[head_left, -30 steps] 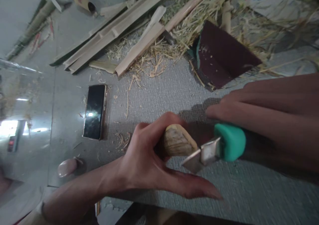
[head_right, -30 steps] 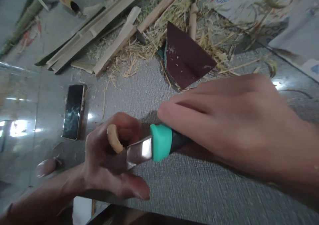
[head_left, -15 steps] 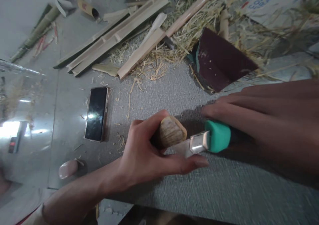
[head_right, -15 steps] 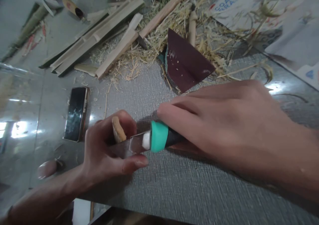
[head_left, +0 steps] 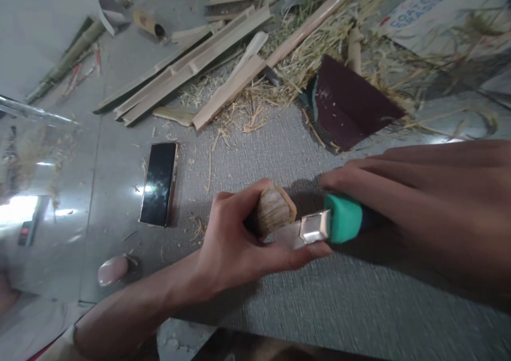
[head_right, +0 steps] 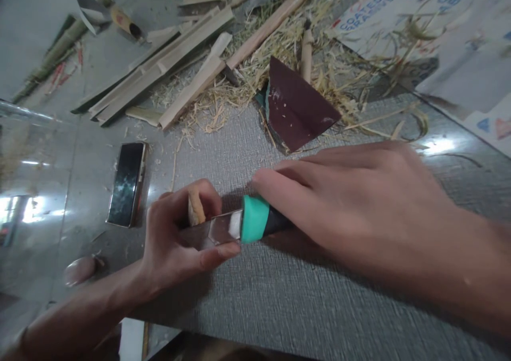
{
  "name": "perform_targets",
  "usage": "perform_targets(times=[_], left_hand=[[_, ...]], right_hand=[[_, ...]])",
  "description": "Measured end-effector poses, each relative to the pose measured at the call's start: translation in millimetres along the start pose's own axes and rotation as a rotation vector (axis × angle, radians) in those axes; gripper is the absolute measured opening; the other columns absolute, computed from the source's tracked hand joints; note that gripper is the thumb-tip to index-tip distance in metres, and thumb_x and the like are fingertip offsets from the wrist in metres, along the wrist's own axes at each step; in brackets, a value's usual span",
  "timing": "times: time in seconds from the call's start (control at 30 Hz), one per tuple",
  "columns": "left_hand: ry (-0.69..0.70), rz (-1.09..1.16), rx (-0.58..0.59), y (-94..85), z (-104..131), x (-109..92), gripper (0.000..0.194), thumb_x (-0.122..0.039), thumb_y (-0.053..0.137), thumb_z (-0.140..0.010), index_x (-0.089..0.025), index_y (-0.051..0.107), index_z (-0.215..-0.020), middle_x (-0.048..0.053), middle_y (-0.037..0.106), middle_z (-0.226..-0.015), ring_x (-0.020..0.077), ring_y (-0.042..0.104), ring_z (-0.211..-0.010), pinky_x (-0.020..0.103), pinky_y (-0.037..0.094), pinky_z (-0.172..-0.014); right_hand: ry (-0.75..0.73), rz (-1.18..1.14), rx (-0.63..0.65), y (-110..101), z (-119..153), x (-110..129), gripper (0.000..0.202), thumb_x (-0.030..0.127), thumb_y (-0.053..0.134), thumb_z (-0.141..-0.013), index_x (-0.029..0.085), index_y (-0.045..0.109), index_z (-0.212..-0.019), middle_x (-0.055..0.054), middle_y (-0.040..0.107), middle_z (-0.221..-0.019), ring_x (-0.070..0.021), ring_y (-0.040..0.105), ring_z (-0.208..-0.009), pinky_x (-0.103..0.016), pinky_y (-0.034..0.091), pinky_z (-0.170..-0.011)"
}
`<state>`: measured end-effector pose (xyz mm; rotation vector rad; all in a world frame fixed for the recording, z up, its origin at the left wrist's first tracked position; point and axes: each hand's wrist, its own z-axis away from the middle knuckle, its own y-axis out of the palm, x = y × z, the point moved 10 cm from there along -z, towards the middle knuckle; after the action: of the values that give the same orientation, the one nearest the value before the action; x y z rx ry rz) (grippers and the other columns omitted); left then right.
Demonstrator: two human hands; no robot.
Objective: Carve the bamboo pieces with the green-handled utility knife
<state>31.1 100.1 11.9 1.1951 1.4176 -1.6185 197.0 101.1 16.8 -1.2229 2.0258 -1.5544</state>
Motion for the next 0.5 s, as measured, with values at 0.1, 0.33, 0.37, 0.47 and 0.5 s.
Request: perform_targets(times=[0.1, 0.33, 0.37, 0.47, 0.5], left_hand=[[0.016, -0.005, 0.010, 0.6, 1, -1, 0.059, -0.053, 0.106, -0.071, -0.019, 0.058, -0.067, -0.008, 0.046, -0.051, 0.0044, 0.033, -0.046, 0.016, 0.031, -0.038], [0.060, -0.003, 0.028, 2.7, 4, -2, 0.062, -0.049, 0.109, -0.067, -0.019, 0.054, -0.067, -0.010, 0.043, -0.052, 0.0031, 0.031, -0.047, 0.014, 0.029, -0.039], [0.061, -0.010, 0.035, 3.1, 4, -3, 0.063, -0.049, 0.109, -0.068, -0.019, 0.054, -0.068, -0.010, 0.043, -0.052, 0.0030, 0.031, -0.047, 0.014, 0.030, -0.039], [0.063, -0.031, 0.046, 3.2, 2, -4, 0.064, -0.049, 0.108, -0.069, -0.018, 0.052, -0.067, -0.010, 0.042, -0.052, 0.0028, 0.030, -0.047, 0.013, 0.030, -0.039], [0.062, -0.027, 0.047, 2.8, 2, -4, 0.064, -0.049, 0.108, -0.069, -0.018, 0.051, -0.067, -0.010, 0.042, -0.052, 0.0026, 0.030, -0.047, 0.013, 0.030, -0.040]], right_hand=[[-0.066, 0.026, -0.016, -2, -1, 3, 0.043, 0.060, 0.043, -0.117, 0.027, 0.070, -0.111, 0.002, 0.077, -0.100, -0.0187, 0.061, -0.077, -0.039, 0.026, -0.064], [-0.230, -0.018, 0.016, -1, -2, 9, 0.047, 0.061, 0.040, -0.119, 0.026, 0.072, -0.120, 0.000, 0.076, -0.100, -0.0170, 0.062, -0.076, -0.037, 0.032, -0.065], [-0.228, -0.014, 0.024, -1, -3, 10, 0.049, 0.060, 0.037, -0.120, 0.025, 0.071, -0.121, -0.001, 0.077, -0.102, -0.0168, 0.063, -0.077, -0.037, 0.033, -0.066], [-0.215, 0.013, 0.053, -3, -6, 13, 0.050, 0.057, 0.033, -0.121, 0.024, 0.071, -0.124, -0.001, 0.078, -0.105, -0.0162, 0.064, -0.079, -0.037, 0.035, -0.068], [-0.214, 0.021, 0.061, -4, -6, 15, 0.050, 0.058, 0.034, -0.121, 0.024, 0.071, -0.124, -0.001, 0.079, -0.106, -0.0160, 0.064, -0.079, -0.037, 0.035, -0.067]])
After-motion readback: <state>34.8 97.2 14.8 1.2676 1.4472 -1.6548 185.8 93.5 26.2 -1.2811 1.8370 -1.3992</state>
